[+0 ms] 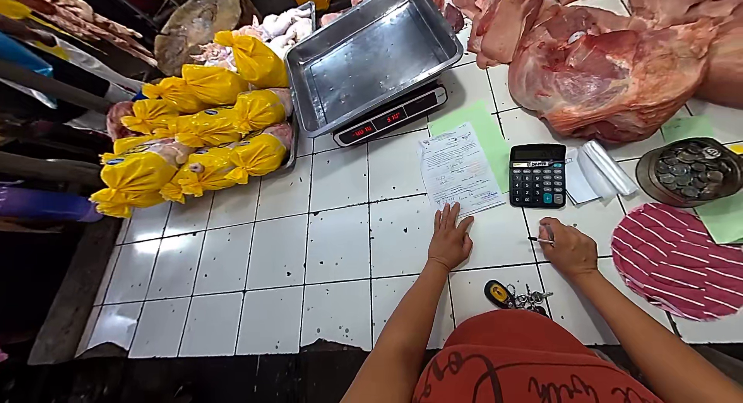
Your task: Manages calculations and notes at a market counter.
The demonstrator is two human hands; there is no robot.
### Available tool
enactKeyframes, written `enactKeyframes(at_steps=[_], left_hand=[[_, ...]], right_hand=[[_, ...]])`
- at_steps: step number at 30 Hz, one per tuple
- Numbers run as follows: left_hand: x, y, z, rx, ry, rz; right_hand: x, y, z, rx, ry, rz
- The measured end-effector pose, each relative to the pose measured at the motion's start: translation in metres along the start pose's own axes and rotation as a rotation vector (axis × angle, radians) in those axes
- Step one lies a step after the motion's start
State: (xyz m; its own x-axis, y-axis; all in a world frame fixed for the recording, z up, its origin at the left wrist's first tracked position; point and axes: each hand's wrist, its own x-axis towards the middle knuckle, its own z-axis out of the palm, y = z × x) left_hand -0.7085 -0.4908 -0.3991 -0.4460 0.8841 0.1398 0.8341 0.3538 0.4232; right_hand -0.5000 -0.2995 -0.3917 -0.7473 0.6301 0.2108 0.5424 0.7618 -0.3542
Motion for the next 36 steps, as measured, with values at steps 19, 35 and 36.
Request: enactKeyframes(at_steps=[19,35,36], left_hand=[[-0.0001,0.0001,0.0034,0.05,-0.011,0.012],[0.0011,-0.0014,-0.0012,0.015,-0.026,0.003],[0.0006,-0.0015,-0.0012,0.012,-0.025,-0.001]], right_hand=[[0.0049,0.0076,0.0056,-0.004,-0.004,0.004],[0.0064,0.0045,0.0084,-0.007,0.007,0.015],[0.0069,0.0033,0.0089,-0.015,0.003,0.012]])
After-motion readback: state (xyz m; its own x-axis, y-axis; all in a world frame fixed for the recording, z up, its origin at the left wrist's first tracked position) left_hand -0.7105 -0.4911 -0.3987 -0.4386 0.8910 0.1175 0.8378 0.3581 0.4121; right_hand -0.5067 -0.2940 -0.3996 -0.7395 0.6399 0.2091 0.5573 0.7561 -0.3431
